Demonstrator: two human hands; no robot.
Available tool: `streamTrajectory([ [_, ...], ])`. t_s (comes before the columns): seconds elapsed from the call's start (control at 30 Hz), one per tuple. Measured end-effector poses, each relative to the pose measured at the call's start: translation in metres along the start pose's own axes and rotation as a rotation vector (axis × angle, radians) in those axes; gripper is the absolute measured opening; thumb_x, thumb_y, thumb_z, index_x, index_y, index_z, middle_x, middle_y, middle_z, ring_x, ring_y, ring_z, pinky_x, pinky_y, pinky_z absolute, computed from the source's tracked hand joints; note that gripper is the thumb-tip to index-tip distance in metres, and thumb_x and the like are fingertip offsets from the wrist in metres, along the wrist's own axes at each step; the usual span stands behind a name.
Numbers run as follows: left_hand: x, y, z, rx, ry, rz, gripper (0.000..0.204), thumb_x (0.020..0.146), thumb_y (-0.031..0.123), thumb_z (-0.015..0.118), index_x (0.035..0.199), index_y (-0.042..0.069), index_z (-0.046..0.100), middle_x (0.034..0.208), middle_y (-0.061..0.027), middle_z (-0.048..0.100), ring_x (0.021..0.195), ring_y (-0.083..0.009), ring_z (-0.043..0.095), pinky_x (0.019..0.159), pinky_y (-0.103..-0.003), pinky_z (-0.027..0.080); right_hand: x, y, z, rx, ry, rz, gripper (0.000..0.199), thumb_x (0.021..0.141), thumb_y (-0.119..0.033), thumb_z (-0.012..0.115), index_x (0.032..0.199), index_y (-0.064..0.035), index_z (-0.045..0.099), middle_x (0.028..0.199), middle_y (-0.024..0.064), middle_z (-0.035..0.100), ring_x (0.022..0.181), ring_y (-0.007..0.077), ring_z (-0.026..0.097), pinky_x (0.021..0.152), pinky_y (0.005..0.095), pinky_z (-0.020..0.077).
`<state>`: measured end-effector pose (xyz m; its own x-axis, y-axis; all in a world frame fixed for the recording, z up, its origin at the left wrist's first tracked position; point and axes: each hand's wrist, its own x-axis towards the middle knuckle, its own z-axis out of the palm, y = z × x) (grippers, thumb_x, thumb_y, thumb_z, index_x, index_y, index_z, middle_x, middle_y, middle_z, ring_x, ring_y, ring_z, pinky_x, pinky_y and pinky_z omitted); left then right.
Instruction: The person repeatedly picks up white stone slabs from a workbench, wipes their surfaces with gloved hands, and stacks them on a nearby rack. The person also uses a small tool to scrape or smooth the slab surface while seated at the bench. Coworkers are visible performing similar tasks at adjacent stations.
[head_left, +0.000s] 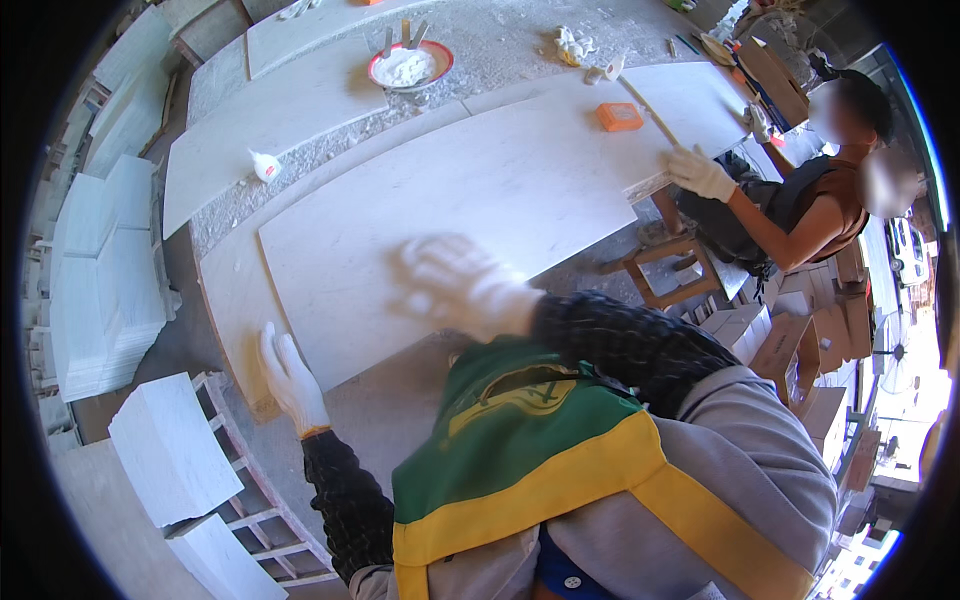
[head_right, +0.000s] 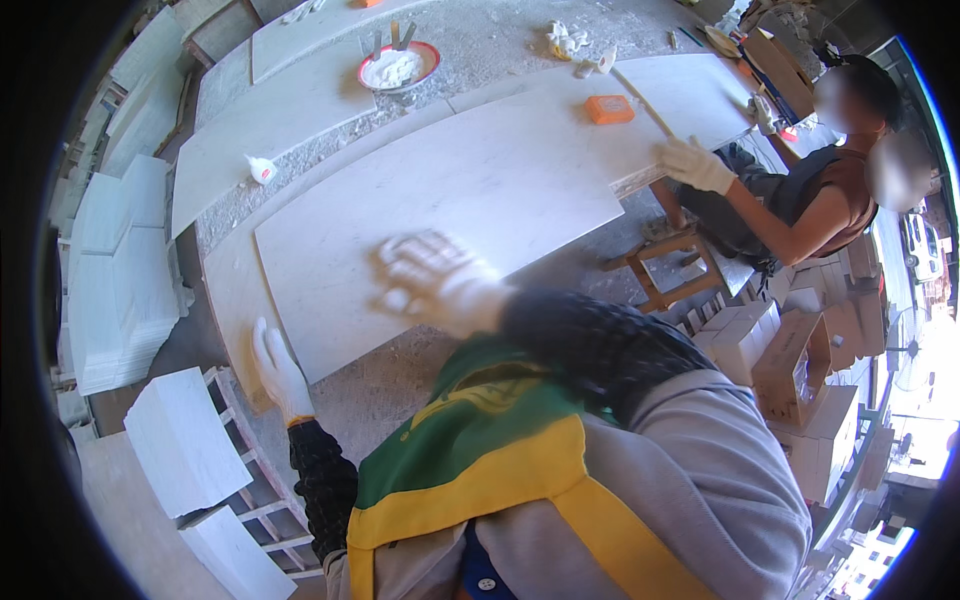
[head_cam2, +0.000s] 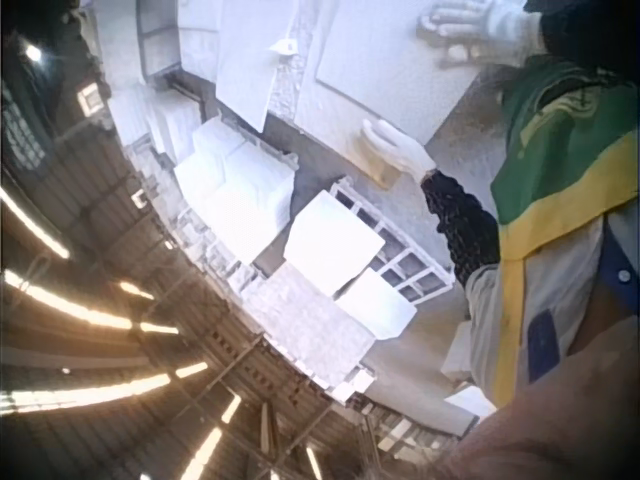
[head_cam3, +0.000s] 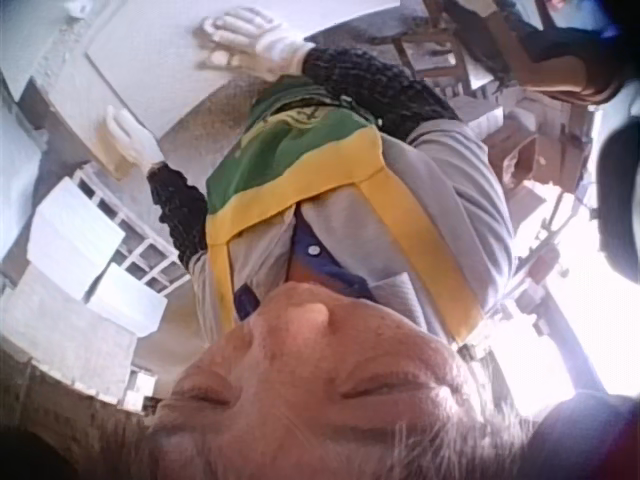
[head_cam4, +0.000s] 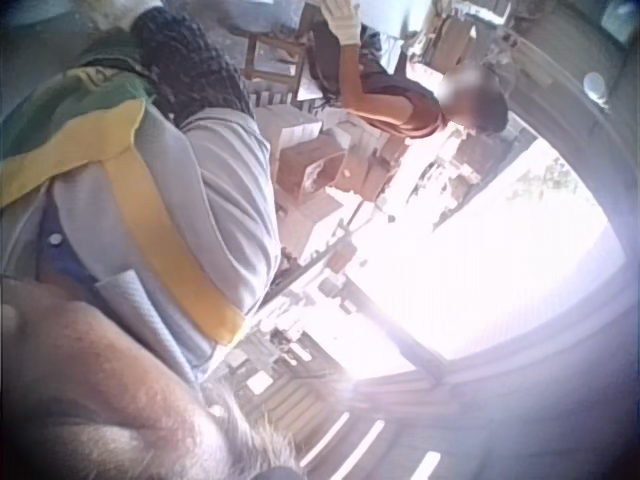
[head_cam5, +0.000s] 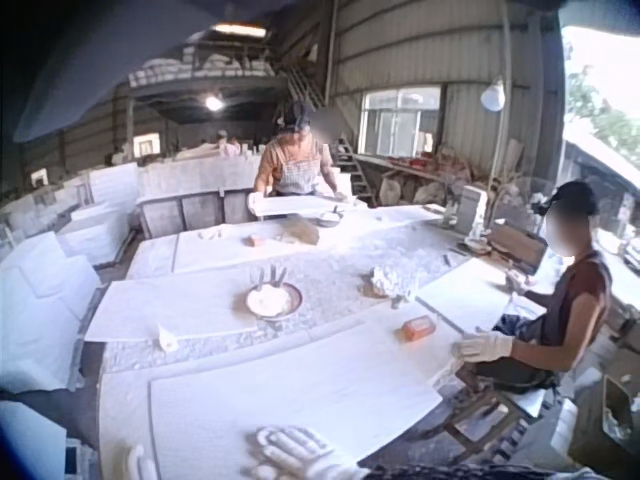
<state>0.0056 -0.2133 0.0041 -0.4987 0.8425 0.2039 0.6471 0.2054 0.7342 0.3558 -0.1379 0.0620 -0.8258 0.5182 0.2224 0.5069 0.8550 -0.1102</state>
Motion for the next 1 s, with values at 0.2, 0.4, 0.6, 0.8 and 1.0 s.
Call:
streamTrajectory([
  [0.2,-0.003,0.000,0.024,0.287,0.128,0.209,0.042,0.107,0.029,0.054,0.137,0.001,0.062,0.141,-0.0222,0.060,0.133,-0.0403,0.052,0.115,-0.050,0.036,-0.131,0.091,-0.023,-0.145,0.078,0.729,0.055,0.092,-0.024,0.062,0.146,-0.0274,0.053,0.146,0.0175,0.049,0.135,0.0400,0.047,0.105,0.0552,0.0456],
  [0.4,-0.002,-0.004,0.026,0.380,0.150,0.204,0.041,0.106,0.028,0.054,0.136,0.001,0.062,0.139,-0.0225,0.061,0.133,-0.0406,0.052,0.115,-0.051,0.037,-0.135,0.159,-0.005,-0.360,0.226,0.807,0.041,0.100,-0.036,0.055,0.137,-0.0189,0.057,0.139,0.0155,0.052,0.132,0.0422,0.047,0.110,0.0570,0.0394],
  [0.6,-0.005,-0.003,0.028,0.291,0.185,0.165,0.043,0.107,0.028,0.053,0.139,0.000,0.060,0.140,-0.0230,0.060,0.134,-0.0415,0.051,0.115,-0.051,0.037,0.019,0.097,-0.002,-0.251,0.056,0.476,0.045,0.093,-0.036,0.056,0.136,-0.0210,0.061,0.142,0.0212,0.049,0.138,0.0445,0.041,0.114,0.0723,0.0256],
  [0.8,-0.005,0.001,0.030,0.167,0.232,0.101,0.045,0.108,0.028,0.050,0.141,-0.002,0.057,0.142,-0.0250,0.059,0.135,-0.0428,0.050,0.115,-0.050,0.036,0.160,-0.034,0.060,0.243,0.066,0.228,0.070,0.106,-0.052,0.036,0.154,-0.0013,0.042,0.162,0.0172,0.040,0.156,0.0354,0.025,0.129,0.0528,0.0056],
  [1.0,-0.008,0.004,0.028,0.240,0.201,0.104,0.046,0.108,0.028,0.050,0.142,-0.003,0.056,0.144,-0.0260,0.057,0.135,-0.0429,0.051,0.116,-0.051,0.036,0.151,-0.028,0.082,0.372,0.087,0.078,0.064,0.104,-0.050,0.046,0.147,-0.0027,0.050,0.153,0.0160,0.047,0.153,0.0360,0.030,0.130,0.0508,0.0087],
])
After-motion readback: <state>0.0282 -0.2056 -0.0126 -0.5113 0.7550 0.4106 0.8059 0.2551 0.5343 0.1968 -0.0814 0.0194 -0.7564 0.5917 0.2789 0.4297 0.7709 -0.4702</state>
